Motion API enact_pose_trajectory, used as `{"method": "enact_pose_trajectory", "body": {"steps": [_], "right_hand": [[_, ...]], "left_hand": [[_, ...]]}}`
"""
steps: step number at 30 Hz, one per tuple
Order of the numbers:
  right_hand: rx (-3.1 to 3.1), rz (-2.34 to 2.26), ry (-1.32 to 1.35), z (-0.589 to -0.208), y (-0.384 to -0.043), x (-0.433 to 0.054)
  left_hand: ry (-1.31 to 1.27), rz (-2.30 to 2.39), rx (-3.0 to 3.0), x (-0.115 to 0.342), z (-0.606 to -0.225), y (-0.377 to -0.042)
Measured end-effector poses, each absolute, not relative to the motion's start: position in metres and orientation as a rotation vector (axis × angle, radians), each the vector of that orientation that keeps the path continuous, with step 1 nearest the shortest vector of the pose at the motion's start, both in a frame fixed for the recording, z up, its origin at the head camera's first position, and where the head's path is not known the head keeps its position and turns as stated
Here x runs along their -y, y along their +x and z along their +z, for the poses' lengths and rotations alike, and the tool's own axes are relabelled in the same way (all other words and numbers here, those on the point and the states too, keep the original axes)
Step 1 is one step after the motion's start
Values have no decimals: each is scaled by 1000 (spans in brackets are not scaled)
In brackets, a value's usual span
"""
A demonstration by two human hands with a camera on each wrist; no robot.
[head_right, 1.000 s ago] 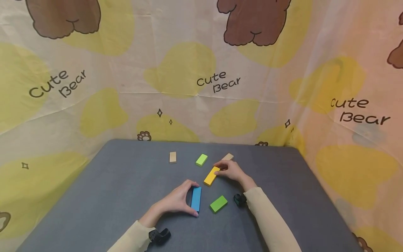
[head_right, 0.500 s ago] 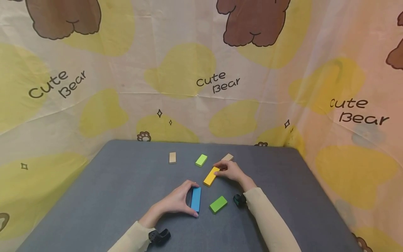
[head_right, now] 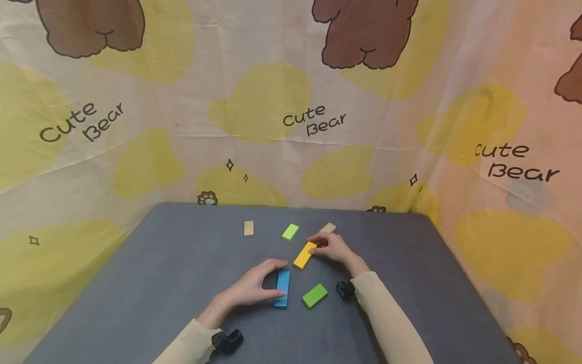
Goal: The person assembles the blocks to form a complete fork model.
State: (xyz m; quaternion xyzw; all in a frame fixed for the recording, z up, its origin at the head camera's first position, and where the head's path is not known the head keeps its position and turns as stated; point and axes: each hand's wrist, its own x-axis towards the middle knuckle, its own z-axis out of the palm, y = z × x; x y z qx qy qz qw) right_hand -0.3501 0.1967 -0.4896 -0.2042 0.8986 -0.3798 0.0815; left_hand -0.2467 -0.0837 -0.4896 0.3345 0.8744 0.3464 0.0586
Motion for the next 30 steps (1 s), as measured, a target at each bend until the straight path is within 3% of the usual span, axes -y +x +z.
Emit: {"method": "enact_pose_trajectory", "body": {"steps": [7,30], "right_hand": [[-2708,-1120,-625,-489,-349,-196],[-2701,-1107,-617,-488,-348,-197]], "left_hand": [[1344,1014,-2564,92,-483,-251],[1435,981,-2393,92,-476,-246]]}}
